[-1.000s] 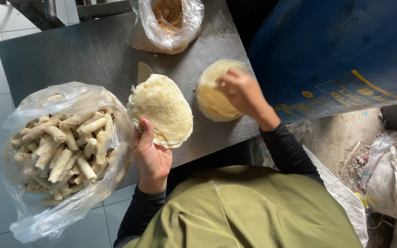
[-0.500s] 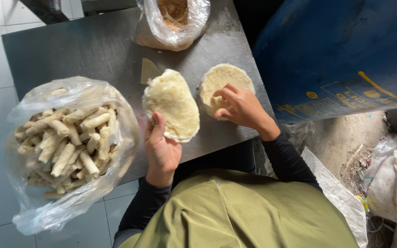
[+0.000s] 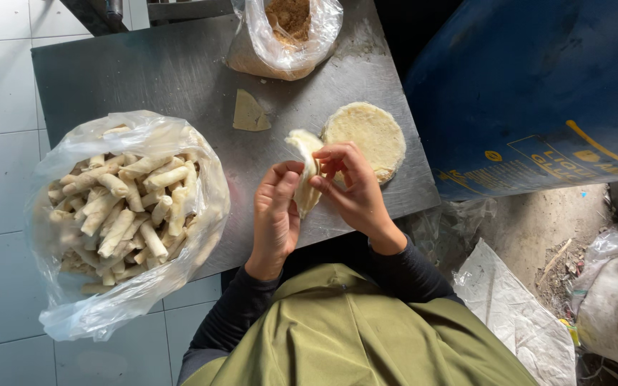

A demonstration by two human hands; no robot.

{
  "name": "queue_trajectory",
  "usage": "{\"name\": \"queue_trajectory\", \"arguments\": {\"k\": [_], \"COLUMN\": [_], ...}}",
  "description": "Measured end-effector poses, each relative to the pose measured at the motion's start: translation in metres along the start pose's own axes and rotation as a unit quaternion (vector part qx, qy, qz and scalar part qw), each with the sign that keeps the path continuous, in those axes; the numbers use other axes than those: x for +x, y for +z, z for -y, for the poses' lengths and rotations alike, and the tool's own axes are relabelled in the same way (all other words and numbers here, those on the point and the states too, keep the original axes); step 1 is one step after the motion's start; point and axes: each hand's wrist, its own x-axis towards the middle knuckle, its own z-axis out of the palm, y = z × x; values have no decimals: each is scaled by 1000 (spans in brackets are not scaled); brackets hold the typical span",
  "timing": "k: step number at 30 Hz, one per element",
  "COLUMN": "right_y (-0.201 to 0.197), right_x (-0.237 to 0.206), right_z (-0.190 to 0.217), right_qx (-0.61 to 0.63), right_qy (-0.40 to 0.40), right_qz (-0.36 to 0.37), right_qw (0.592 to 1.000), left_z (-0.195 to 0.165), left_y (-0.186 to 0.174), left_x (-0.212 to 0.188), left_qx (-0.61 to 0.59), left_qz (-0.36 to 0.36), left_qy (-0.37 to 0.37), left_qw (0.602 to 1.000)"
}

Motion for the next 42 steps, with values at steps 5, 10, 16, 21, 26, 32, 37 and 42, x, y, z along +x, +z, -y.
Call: {"name": "queue_trajectory", "arguments": {"k": [5,10,16,21,26,32,37,42], "right_y": [-4,-7,-9,-8,-8,-13,-16,-13], "right_x": [0,-3,-8,-12,-18,-22,-20,-21], "right_z": [-2,-4,-1,3,1,-15,-24,-20], "right_qx": [54,-37,8,-7,123,132,211,175], "right_qy": [15,38,70,59,143,171,172,192], "right_qz": [-5,5,3,-5,-29,-59,-48,-30], "right_qw": [998,999,997,998,982,975,961,965], "left_z": [1,5,8,8,11,20,29,32], "left_y": [-4,-5,0,6,8,10,9,8], "left_x": [5,9,9,10,6,4,1,-1], "left_qx": [107,71,70,134,180,187,125,124], "left_qz": [-46,-78,-62,-73,-56,-38,-15,-4], "left_qy": [-20,-65,-81,-49,-14,-1,1,3], "left_qw": [993,992,992,987,982,982,992,992]}}
